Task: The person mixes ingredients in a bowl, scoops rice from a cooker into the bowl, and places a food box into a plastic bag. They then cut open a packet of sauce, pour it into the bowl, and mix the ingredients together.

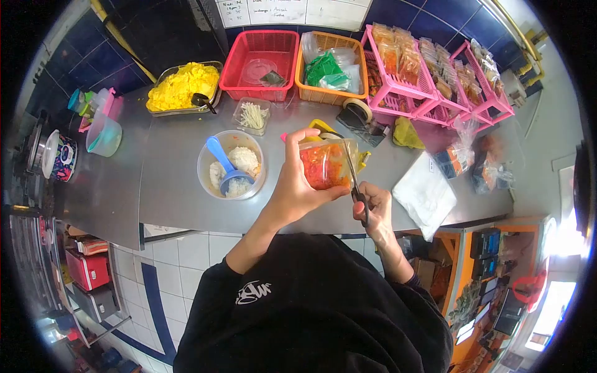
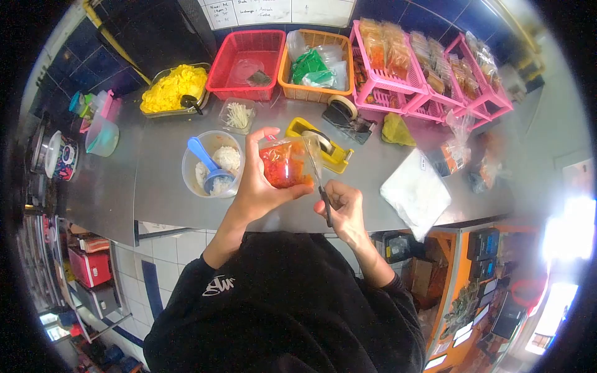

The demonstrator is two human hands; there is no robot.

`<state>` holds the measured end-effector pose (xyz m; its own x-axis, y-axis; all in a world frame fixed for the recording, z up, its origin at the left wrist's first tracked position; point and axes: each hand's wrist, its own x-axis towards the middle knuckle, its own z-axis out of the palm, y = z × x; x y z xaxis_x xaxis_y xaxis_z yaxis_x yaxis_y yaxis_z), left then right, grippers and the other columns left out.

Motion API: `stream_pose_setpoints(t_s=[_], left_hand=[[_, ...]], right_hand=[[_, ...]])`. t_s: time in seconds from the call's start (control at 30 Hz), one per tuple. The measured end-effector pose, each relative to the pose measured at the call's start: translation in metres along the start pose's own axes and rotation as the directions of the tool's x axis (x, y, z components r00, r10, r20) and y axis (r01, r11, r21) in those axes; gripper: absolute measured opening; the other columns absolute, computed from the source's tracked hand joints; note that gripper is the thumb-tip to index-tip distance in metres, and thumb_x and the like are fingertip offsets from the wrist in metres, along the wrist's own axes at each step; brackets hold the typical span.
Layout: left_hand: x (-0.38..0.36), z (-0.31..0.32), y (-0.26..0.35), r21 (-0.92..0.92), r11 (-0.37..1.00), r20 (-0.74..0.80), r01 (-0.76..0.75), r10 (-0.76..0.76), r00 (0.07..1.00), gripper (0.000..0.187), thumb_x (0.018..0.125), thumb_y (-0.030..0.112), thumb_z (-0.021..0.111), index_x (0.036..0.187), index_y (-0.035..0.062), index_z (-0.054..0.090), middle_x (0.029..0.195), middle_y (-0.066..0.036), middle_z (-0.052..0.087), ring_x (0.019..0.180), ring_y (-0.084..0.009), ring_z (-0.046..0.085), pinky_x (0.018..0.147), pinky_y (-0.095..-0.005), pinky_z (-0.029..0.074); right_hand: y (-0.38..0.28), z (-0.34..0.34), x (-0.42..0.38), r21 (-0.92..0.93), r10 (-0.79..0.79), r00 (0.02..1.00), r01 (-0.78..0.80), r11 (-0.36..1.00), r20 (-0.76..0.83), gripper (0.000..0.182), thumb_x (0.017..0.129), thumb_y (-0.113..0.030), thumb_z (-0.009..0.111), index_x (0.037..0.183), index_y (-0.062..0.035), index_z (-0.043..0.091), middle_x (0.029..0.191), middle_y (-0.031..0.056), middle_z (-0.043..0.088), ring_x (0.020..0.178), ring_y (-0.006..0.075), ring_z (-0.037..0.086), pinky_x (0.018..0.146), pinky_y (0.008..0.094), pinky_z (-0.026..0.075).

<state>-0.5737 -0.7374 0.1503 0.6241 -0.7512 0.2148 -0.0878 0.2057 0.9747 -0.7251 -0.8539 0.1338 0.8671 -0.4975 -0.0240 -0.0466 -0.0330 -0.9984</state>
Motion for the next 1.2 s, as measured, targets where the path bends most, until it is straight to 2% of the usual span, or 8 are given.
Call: stream_pose_setpoints(t_s=[0.2,0.6,0.9,0.97,1.07,1.1,1.13,1.2], left_hand=[[-0.004,0.002,0.0,-0.09,0.996,0.033,-0.003,0.006,0.999,0.091,0.058,0.009,0.086,0.127,0.0096,0.026,0.114,-0.014,0.045,0.107,-0.0225,0.05,0.092,-0.0359,0.044],[-0.016,-0.012,-0.008,-0.092,0.996,0.042,0.0,0.004,0.999,0.093,0.057,0.007,0.086,0.127,0.0082,0.024,0.116,-0.013,0.044,0.108,-0.0202,0.049,0.092,-0.0351,0.043],[-0.027,-0.026,-0.009,-0.143,0.989,0.033,0.024,-0.019,0.999,0.093,0.058,0.002,0.084,0.127,0.0089,0.022,0.112,-0.013,0.049,0.106,-0.0198,0.053,0.089,-0.0348,0.046],[-0.031,-0.034,-0.013,-0.082,0.996,-0.007,-0.03,0.029,1.0,0.092,0.059,0.0,0.083,0.127,0.0091,0.021,0.112,-0.014,0.05,0.103,-0.021,0.055,0.086,-0.0355,0.049],[-0.038,-0.059,-0.009,-0.378,0.921,-0.173,0.093,-0.169,0.97,0.09,0.061,-0.004,0.081,0.127,0.0085,0.022,0.112,-0.014,0.051,0.099,-0.0232,0.059,0.08,-0.0364,0.053],[-0.04,-0.071,-0.012,-0.313,0.949,-0.278,0.026,-0.118,0.953,0.086,0.064,-0.003,0.079,0.127,0.0078,0.022,0.112,-0.014,0.051,0.095,-0.0239,0.06,0.077,-0.0366,0.054],[-0.043,-0.084,-0.015,-0.239,0.97,-0.379,-0.035,-0.06,0.923,0.082,0.068,-0.002,0.076,0.128,0.0072,0.022,0.113,-0.014,0.051,0.092,-0.0246,0.061,0.074,-0.0368,0.056],[-0.053,-0.107,-0.014,-0.348,0.937,-0.507,-0.038,-0.154,0.848,0.074,0.074,0.002,0.073,0.128,0.007,0.023,0.113,-0.013,0.05,0.096,-0.0236,0.059,0.078,-0.0365,0.054]], right_hand=[[-0.006,0.004,0.003,0.014,0.005,1.0,-0.005,1.0,-0.01,0.048,0.075,-0.041,0.075,0.065,-0.0058,0.044,0.055,-0.008,0.035,0.05,0.0009,0.03,0.044,0.021,0.019],[0.006,0.015,0.011,0.07,0.015,0.998,-0.019,0.997,0.056,0.058,0.07,-0.058,0.071,0.065,-0.0064,0.044,0.055,-0.0065,0.038,0.049,0.0011,0.035,0.044,0.0196,0.022],[0.004,0.025,0.028,0.123,0.054,0.982,-0.077,0.989,0.179,0.053,0.074,-0.05,0.072,0.068,-0.0055,0.044,0.056,-0.007,0.039,0.052,0.002,0.035,0.044,0.0199,0.024],[-0.003,0.025,0.034,0.04,0.067,0.964,-0.079,0.996,0.258,0.05,0.076,-0.046,0.072,0.068,-0.0047,0.046,0.057,-0.0076,0.04,0.053,0.0014,0.036,0.045,0.0204,0.025],[0.013,0.018,0.043,-0.097,0.167,0.938,-0.144,0.985,0.303,0.043,0.076,-0.036,0.075,0.068,-0.0024,0.05,0.057,-0.0057,0.043,0.053,0.0047,0.038,0.045,0.0224,0.029],[0.025,0.017,0.047,-0.146,0.214,0.928,-0.176,0.973,0.306,0.04,0.076,-0.032,0.076,0.069,-0.0015,0.051,0.056,-0.0047,0.045,0.052,0.0066,0.039,0.045,0.0232,0.031],[0.031,0.019,0.053,-0.359,0.215,0.937,-0.107,0.927,0.275,0.038,0.075,-0.029,0.076,0.068,-0.001,0.052,0.056,-0.0011,0.048,0.052,0.011,0.042,0.047,0.026,0.034],[0.045,0.024,0.064,-0.721,0.187,0.957,0.03,0.693,0.22,0.034,0.073,-0.024,0.077,0.066,0.0001,0.053,0.056,0.0059,0.055,0.05,0.0198,0.05,0.049,0.0316,0.041]])
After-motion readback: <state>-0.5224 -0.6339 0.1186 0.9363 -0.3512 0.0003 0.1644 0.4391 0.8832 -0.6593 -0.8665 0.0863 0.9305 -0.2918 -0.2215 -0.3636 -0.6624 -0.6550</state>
